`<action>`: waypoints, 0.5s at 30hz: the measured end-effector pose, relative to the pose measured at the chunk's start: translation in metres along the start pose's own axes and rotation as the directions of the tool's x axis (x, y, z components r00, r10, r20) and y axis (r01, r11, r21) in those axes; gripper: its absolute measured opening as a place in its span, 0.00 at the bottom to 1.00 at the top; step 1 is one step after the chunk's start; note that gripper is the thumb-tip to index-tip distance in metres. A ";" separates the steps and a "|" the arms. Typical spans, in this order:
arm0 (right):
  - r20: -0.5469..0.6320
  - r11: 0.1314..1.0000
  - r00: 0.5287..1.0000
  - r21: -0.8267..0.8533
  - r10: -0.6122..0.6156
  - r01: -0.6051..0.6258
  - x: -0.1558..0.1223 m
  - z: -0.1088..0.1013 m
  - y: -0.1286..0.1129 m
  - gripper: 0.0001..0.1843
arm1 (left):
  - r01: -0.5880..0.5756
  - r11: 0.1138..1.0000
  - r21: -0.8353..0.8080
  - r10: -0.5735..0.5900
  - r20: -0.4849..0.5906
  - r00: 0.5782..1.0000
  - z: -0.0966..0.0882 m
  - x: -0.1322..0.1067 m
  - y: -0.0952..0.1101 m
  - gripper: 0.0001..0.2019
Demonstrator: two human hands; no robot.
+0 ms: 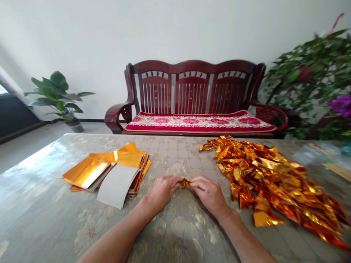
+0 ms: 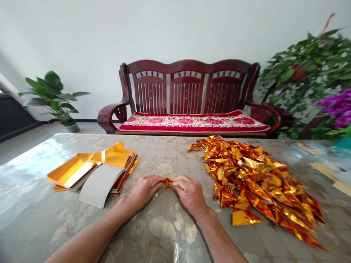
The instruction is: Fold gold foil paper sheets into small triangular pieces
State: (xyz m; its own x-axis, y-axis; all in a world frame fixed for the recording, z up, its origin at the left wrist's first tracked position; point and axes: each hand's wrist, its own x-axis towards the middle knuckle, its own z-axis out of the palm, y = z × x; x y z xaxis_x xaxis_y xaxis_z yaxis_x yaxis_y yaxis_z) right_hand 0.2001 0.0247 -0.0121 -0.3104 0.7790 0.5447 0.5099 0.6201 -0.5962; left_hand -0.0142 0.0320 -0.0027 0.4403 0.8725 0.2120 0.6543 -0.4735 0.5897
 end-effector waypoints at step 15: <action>0.048 0.989 0.999 -0.146 0.025 -0.018 -0.002 0.005 -0.002 0.11 | -0.006 0.970 0.245 -0.006 0.048 0.999 0.001 -0.001 0.004 0.13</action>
State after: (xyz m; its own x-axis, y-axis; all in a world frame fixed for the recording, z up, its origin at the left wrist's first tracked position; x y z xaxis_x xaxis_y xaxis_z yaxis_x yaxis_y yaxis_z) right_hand 0.1953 0.0221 -0.0149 -0.3353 0.7978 0.5011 0.6271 0.5859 -0.5132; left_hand -0.0114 0.0290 -0.0017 0.4652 0.8685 0.1709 0.7824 -0.4937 0.3795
